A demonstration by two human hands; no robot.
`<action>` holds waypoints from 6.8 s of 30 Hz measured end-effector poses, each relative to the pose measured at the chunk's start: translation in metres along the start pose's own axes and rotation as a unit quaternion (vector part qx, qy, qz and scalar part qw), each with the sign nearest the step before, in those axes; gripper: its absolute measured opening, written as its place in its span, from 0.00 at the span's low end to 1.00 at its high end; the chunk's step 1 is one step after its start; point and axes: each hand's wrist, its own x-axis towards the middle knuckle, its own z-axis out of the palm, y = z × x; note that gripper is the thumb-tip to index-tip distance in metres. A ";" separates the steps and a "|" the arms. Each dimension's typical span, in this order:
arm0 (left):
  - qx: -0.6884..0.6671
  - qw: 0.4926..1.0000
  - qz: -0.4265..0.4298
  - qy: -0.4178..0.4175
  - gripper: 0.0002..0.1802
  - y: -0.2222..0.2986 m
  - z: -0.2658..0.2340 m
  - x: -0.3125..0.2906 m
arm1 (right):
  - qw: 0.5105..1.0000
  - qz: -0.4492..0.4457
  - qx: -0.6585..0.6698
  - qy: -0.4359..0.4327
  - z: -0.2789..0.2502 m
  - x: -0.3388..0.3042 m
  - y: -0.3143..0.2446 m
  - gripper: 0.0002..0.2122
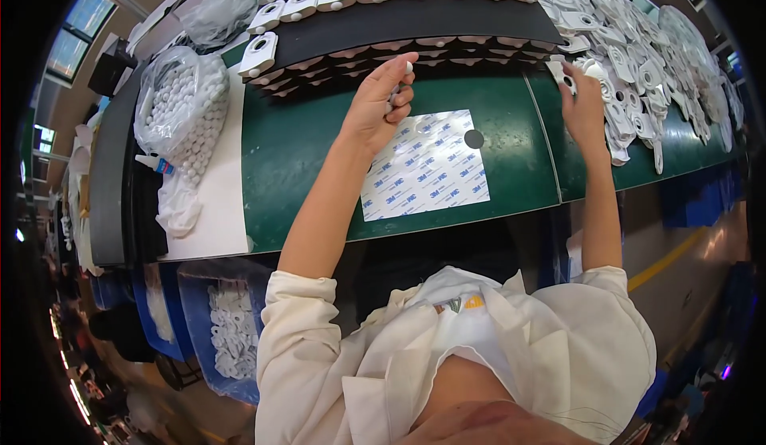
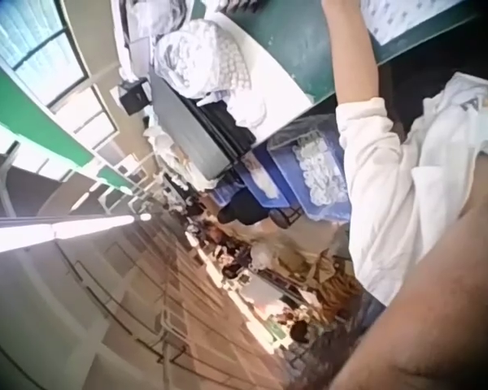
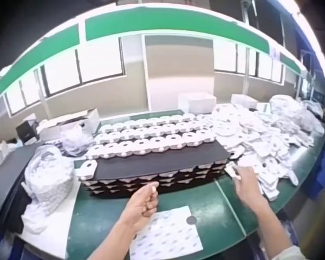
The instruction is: Assembling white plastic components onto circular bases and organizing them on a tray.
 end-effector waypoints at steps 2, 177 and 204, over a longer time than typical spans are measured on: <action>0.011 1.000 0.008 -0.005 0.16 -0.001 0.000 0.000 | 0.998 -0.004 -0.037 -0.054 -0.001 -0.013 0.006 0.15; 0.001 0.999 0.027 0.018 0.10 0.001 -0.005 0.001 | 0.846 0.023 0.428 -0.318 -0.019 0.018 -0.106 0.07; 0.000 0.999 0.032 0.006 0.13 -0.001 -0.009 0.004 | 0.875 0.006 0.431 -0.221 0.035 -0.021 -0.135 0.06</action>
